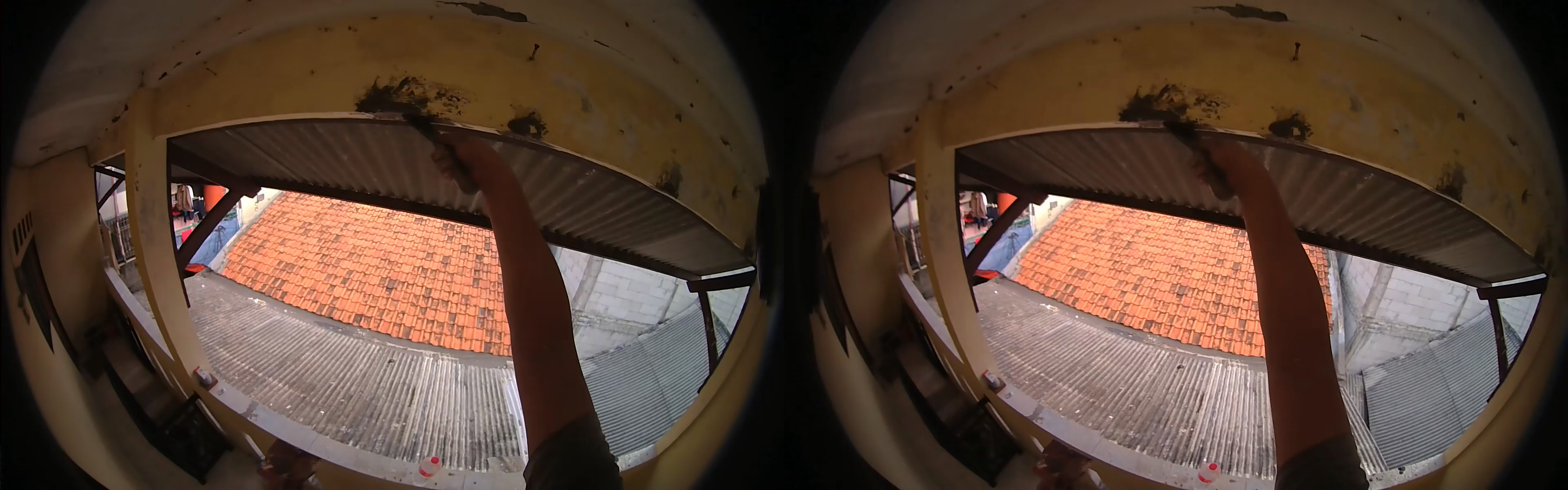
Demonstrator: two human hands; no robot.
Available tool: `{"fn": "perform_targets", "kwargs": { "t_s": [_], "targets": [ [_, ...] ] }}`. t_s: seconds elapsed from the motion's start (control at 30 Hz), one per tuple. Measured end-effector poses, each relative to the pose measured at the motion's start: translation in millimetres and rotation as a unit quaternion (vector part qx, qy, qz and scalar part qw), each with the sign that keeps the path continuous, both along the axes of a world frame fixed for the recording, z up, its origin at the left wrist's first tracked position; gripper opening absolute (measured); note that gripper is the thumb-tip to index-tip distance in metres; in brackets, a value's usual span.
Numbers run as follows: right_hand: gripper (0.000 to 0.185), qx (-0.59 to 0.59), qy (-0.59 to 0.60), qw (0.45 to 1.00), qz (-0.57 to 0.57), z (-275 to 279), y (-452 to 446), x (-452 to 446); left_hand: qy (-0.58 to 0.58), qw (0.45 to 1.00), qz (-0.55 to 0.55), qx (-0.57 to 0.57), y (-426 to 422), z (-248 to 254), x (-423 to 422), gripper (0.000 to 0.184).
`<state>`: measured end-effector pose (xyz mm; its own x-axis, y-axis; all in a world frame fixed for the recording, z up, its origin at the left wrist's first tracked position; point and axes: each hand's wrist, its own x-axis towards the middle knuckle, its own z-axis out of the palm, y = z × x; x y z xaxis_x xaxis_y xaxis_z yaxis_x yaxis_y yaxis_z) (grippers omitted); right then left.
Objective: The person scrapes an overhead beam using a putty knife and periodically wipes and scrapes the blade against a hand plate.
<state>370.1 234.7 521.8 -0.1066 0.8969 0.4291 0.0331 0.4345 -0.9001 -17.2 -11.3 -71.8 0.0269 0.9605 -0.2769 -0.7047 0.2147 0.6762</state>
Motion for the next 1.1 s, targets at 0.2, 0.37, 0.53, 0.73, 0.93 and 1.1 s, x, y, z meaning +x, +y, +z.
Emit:
{"fn": "perform_targets", "kwargs": {
  "t_s": [0.2,0.37,0.53,0.73,0.93,1.1],
  "targets": [
    [0.021,-0.06,0.055,0.986,0.148,-1,-16,24,-0.003,1.0,-0.009,-0.001,0,-2,3,0.03],
    [0.019,0.003,0.013,0.999,0.043,-15,-66,35,-0.01,1.0,-0.017,0.012,0,-3,2,0.028],
    [0.021,0.015,-0.002,0.999,-0.033,-54,-151,21,-0.045,0.998,-0.029,0.033,1,-12,8,0.026],
    [0.017,0.119,-0.116,0.984,-0.057,-193,-176,-29,-0.079,0.995,-0.037,0.055,24,81,18,0.023],
    [0.017,0.141,-0.027,0.984,-0.109,-348,-163,-99,-0.12,0.981,-0.047,0.143,32,182,27,0.029],
    [0.045,0.307,-0.145,0.927,-0.159,-377,-169,-142,-0.132,0.974,-0.058,0.174,16,210,31,0.033]
  ]
}}
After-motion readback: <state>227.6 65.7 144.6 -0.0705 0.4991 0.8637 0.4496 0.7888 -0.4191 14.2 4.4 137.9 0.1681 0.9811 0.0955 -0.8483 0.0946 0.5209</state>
